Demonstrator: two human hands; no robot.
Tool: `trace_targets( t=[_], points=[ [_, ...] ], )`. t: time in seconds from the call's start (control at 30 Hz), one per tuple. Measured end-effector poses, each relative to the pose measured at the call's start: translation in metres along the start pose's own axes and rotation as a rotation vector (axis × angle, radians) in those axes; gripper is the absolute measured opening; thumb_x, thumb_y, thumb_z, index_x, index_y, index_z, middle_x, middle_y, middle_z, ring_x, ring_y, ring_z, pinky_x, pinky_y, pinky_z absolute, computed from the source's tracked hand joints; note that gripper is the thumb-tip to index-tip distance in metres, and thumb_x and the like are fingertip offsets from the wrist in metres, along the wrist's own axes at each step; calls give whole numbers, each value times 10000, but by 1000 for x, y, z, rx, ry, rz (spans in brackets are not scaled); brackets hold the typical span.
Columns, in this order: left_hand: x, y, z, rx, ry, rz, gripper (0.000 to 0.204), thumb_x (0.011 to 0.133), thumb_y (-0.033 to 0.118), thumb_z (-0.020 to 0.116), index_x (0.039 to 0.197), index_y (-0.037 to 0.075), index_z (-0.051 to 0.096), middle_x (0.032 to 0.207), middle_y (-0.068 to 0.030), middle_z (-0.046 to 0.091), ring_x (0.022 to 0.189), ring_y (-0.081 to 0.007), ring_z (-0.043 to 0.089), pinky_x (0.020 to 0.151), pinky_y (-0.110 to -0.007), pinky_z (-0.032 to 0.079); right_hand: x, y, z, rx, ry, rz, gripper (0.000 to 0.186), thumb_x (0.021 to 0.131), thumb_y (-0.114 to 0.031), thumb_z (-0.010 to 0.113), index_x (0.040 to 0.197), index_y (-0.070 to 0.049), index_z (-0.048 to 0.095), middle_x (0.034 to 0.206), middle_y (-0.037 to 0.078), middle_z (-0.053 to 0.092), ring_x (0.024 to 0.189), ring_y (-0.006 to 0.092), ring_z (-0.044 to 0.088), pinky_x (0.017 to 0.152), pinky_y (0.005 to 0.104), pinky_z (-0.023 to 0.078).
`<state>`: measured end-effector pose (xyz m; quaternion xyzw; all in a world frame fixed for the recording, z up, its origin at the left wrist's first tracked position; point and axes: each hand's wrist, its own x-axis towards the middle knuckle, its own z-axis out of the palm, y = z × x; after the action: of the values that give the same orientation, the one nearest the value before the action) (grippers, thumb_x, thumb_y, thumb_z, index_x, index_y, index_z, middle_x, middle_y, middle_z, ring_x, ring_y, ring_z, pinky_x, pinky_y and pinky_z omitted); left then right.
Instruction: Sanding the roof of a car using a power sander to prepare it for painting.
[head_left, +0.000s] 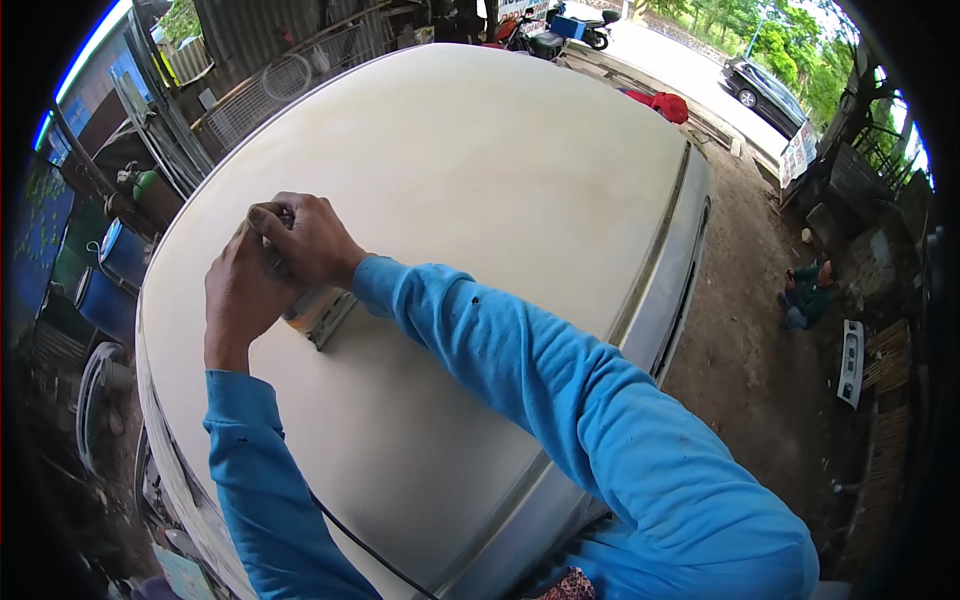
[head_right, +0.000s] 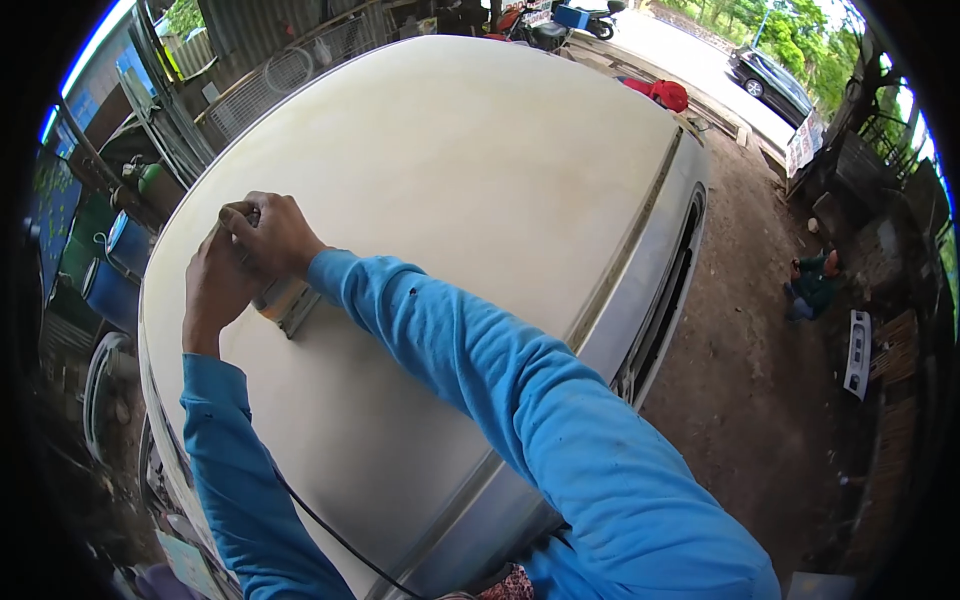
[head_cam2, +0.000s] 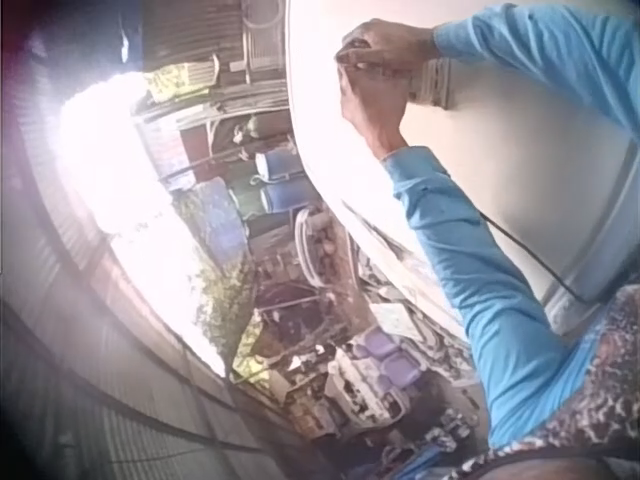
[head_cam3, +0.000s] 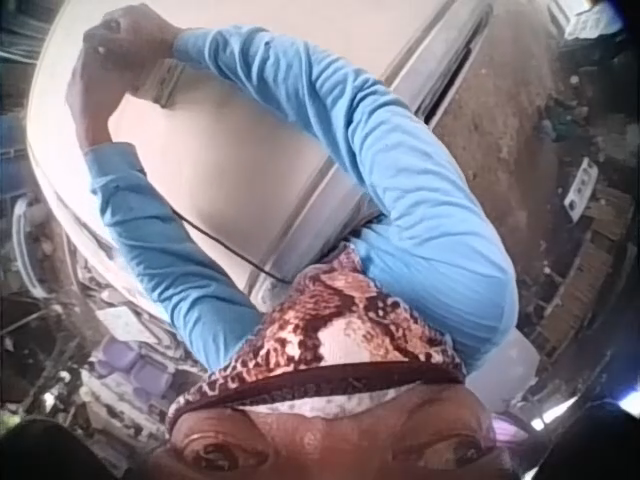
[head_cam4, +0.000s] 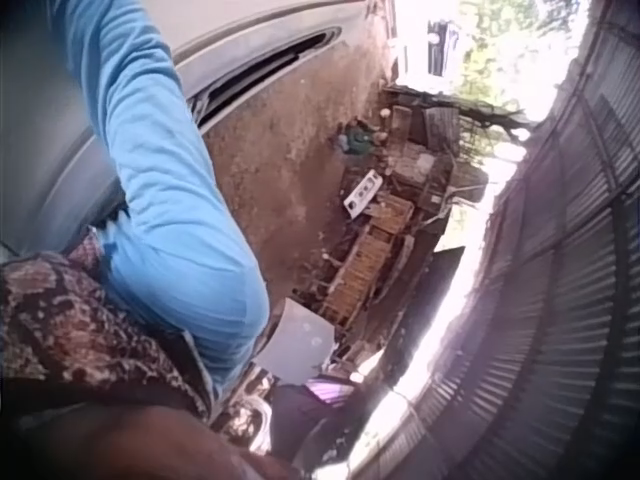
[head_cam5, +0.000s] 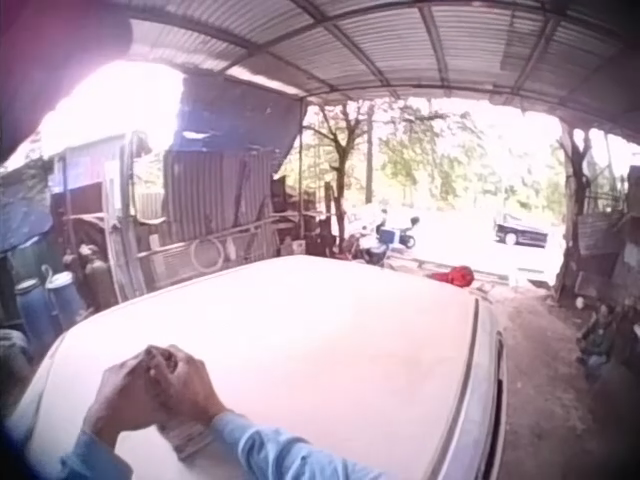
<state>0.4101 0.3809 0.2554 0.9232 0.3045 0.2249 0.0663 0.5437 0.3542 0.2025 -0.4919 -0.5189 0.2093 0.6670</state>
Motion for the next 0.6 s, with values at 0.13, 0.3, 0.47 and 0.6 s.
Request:
trace_targets(
  t=[0.13, 0.3, 0.47, 0.6],
  points=[
    [30, 21, 15, 29, -56, -13, 659, 671, 316, 868, 1230, 89, 602, 1092, -130, 738, 988, -344, 724, 829, -449, 592, 8, 7, -38, -23, 31, 43, 546, 977, -474, 626, 995, 66, 706, 847, 177, 720, 778, 210, 678, 752, 371, 565],
    [55, 38, 28, 97, -83, -34, 614, 675, 364, 824, 1171, 55, 634, 1096, -138, 731, 979, -326, 723, 838, -433, 590, 22, 11, -69, -134, 60, 51, 614, 947, -513, 612, 1025, 86, 722, 884, 214, 739, 814, 270, 717, 754, 392, 570],
    [75, 49, 37, 76, -94, 39, 547, 664, 398, 789, 1068, 41, 697, 1015, -131, 755, 925, -293, 741, 819, -399, 604, 32, 25, -89, -83, 66, 24, 635, 972, -541, 587, 987, 82, 708, 866, 192, 730, 804, 227, 688, 760, 378, 566],
    [94, 53, 48, 111, -127, 111, 562, 656, 400, 794, 1073, 30, 723, 987, -129, 764, 890, -304, 745, 825, -401, 610, 44, 39, -111, -107, 53, 28, 606, 992, -525, 550, 958, 62, 696, 857, 168, 726, 771, 206, 659, 752, 378, 548]
  ],
)
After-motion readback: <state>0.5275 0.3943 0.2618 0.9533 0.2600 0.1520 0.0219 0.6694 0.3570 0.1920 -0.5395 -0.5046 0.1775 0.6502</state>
